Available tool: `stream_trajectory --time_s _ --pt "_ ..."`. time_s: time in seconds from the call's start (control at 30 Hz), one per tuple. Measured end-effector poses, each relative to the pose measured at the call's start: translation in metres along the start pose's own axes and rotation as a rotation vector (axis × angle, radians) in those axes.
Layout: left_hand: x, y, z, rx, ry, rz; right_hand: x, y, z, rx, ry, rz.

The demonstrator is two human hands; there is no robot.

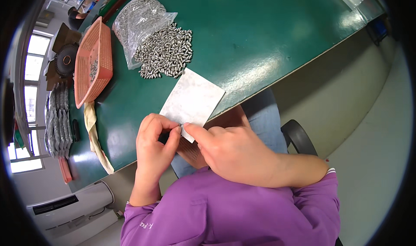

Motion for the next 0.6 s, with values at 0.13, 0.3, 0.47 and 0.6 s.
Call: stream_trajectory --time_s 0.13,0.3,0.47,0.6 --pt "0.001 0.0 0.0 0.014 0.007 0.007 0.0 0.001 -0.001 -0.01 -0.022 0.013" --pt "0.0 0.001 -0.001 0.025 0.009 0.014 -0.002 0.001 0.002 -0.041 -0.031 -0.003" --pt "0.0 0.002 -0.001 0.035 -0.007 0.011 -0.007 -0.006 0.005 -0.104 -0.036 -0.049" --pt "0.0 0.001 0.002 0.025 -0.011 0.02 -0.014 -0.015 -0.005 0.037 -0.039 -0.173"
Point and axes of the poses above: each hand's wrist, its own x-axis away from the middle knuckle, its own y-axis out of the palm, z = x × y, the point moved 2 cm from there along -x, towards the middle knuckle, and after that the axes turned 7 degrees about x, right-handed, at the moved point
